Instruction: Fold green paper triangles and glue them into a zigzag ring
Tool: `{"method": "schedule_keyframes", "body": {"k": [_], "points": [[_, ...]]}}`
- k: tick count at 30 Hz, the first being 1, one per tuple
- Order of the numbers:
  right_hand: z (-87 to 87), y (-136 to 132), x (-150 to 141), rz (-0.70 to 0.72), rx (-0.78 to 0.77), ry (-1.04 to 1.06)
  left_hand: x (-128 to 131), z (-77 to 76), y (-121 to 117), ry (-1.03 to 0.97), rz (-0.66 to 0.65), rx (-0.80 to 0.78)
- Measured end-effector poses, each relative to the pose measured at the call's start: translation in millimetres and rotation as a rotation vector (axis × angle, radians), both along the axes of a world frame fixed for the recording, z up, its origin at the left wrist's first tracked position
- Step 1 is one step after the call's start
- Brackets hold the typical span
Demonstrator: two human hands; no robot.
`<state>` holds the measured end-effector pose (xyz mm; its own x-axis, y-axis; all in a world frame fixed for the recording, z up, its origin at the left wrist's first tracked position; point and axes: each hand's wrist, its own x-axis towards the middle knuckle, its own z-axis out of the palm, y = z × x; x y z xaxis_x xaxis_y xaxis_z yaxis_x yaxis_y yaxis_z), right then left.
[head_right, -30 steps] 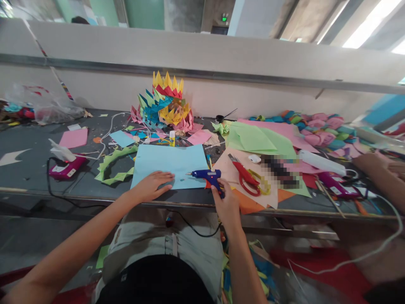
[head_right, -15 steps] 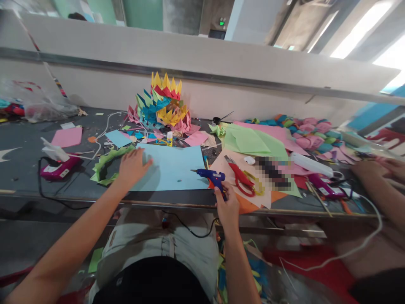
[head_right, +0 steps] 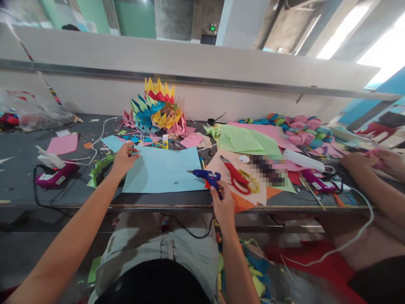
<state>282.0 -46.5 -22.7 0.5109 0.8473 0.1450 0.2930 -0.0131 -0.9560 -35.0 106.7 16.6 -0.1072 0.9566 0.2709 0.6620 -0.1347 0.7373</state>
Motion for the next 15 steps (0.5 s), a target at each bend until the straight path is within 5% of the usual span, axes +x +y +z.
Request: {"method": "schedule_keyframes", "body": {"k": [8,15], "points": [[-0.4,-2,-2,-0.009,0.034,0.017,11,-7.6,-16,-0.174,-0.062,0.580],[-3.0,-6,0,-0.070,0.141,0.210,22,37.3,-32,-0.118,-0.210,0.801]]}}
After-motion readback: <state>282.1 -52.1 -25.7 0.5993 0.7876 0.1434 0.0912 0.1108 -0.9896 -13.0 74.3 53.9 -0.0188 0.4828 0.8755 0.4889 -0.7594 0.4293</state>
